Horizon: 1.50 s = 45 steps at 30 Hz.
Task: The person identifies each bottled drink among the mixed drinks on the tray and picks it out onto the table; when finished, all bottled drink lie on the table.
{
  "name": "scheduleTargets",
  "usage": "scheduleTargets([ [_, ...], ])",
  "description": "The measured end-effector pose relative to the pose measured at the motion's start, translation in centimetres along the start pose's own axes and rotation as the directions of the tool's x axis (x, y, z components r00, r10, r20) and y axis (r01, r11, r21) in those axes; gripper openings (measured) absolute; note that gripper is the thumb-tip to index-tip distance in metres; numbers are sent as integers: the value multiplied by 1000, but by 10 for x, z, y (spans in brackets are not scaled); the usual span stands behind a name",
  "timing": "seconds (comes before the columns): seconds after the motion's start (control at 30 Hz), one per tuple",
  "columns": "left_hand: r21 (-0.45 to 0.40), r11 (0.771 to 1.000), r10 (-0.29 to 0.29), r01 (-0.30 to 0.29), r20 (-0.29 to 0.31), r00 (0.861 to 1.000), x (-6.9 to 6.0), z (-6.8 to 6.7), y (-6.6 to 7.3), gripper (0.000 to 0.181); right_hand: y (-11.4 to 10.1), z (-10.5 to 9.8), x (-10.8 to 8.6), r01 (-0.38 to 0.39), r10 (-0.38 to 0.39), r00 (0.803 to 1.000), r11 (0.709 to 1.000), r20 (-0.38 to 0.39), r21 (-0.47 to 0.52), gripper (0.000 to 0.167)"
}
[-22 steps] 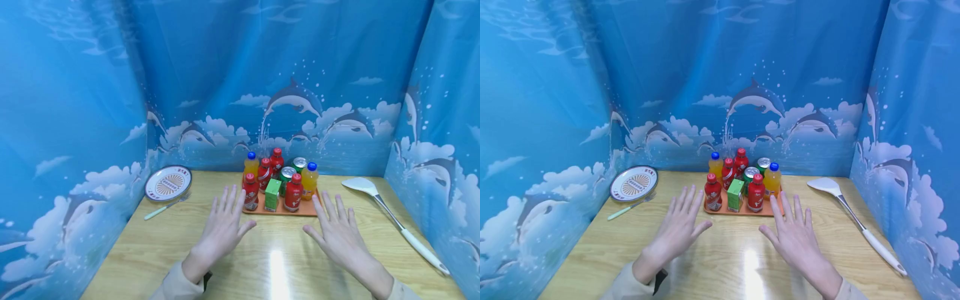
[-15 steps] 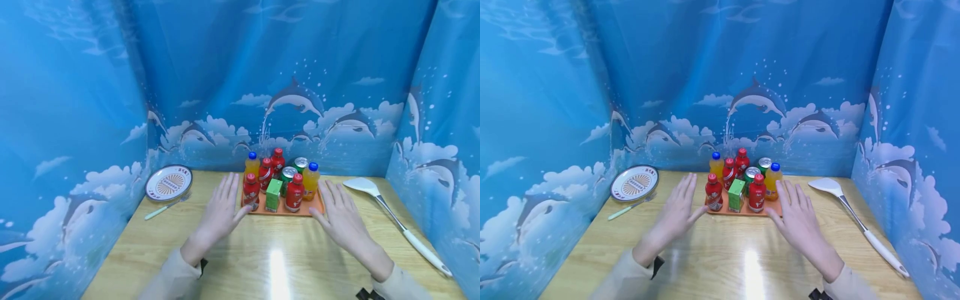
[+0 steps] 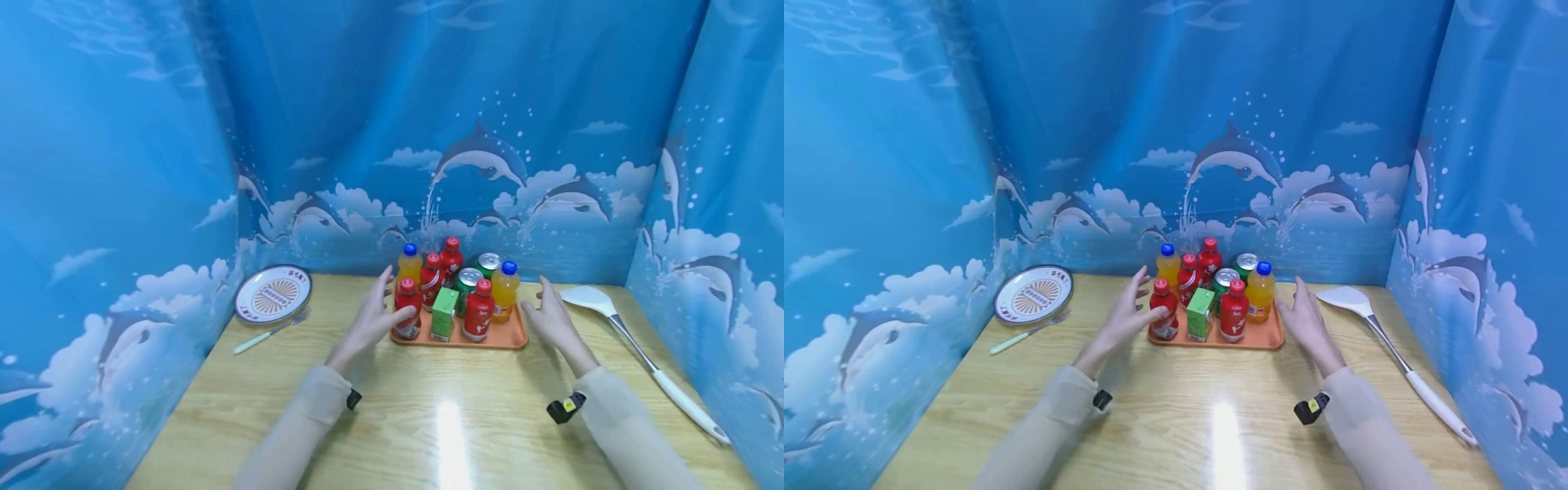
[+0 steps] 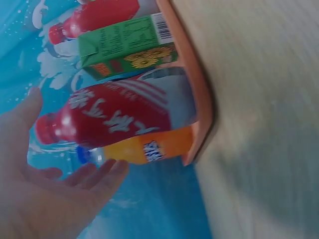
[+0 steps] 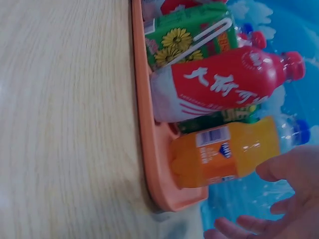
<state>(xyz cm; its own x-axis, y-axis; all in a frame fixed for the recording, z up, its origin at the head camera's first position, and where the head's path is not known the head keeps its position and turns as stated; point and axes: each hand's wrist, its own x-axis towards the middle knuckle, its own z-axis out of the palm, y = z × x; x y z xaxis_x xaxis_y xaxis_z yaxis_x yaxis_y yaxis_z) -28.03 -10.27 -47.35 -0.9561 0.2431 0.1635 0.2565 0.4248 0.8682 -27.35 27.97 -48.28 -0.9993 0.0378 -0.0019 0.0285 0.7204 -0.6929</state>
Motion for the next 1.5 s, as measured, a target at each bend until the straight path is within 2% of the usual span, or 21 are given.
scheduleTargets([
  [0.13, -47, 999, 16, -16, 9, 1000, 4, 10, -10, 97, 8, 8, 9, -41, 42, 998, 999, 41, -14, 75],
  [0.3, 31, 999, 37, -37, -18, 999, 3, 17, -15, 81, 14, 17, 13, -38, 44, 996, 995, 72, -91, 65],
  [0.4, 62, 998, 32, -30, -45, 998, 3, 20, -16, 74, 17, 21, 13, -27, 38, 996, 991, 82, -129, 59],
  [0.6, 142, 988, 74, -64, -65, 995, 4, 24, -18, 77, 20, 26, 13, 6, 12, 995, 985, 99, -174, 45],
  [0.67, 188, 978, 100, -86, -64, 993, 3, 24, -19, 79, 20, 27, 12, 6, 14, 994, 983, 108, -183, 41],
  [0.77, 212, 972, 119, -103, -62, 991, 3, 25, -20, 81, 21, 28, 13, -11, 34, 992, 982, 120, -191, 40],
  [1.03, 164, 983, 98, -85, -77, 992, 1, 23, -20, 79, 20, 28, 13, -95, 124, 982, 976, 143, -195, 43],
  [1.23, 140, 985, 108, -97, -75, 991, 2, 23, -18, 75, 18, 28, 12, -91, 118, 983, 978, 139, -187, 43],
  [1.33, 110, 991, 86, -77, -79, 993, 3, 23, -16, 74, 18, 28, 12, -101, 123, 982, 982, 141, -157, 43],
  [1.5, 6, 999, 36, -36, -78, 996, 3, 20, -15, 71, 23, 30, 13, -126, 136, 979, 989, 149, -78, 46],
])
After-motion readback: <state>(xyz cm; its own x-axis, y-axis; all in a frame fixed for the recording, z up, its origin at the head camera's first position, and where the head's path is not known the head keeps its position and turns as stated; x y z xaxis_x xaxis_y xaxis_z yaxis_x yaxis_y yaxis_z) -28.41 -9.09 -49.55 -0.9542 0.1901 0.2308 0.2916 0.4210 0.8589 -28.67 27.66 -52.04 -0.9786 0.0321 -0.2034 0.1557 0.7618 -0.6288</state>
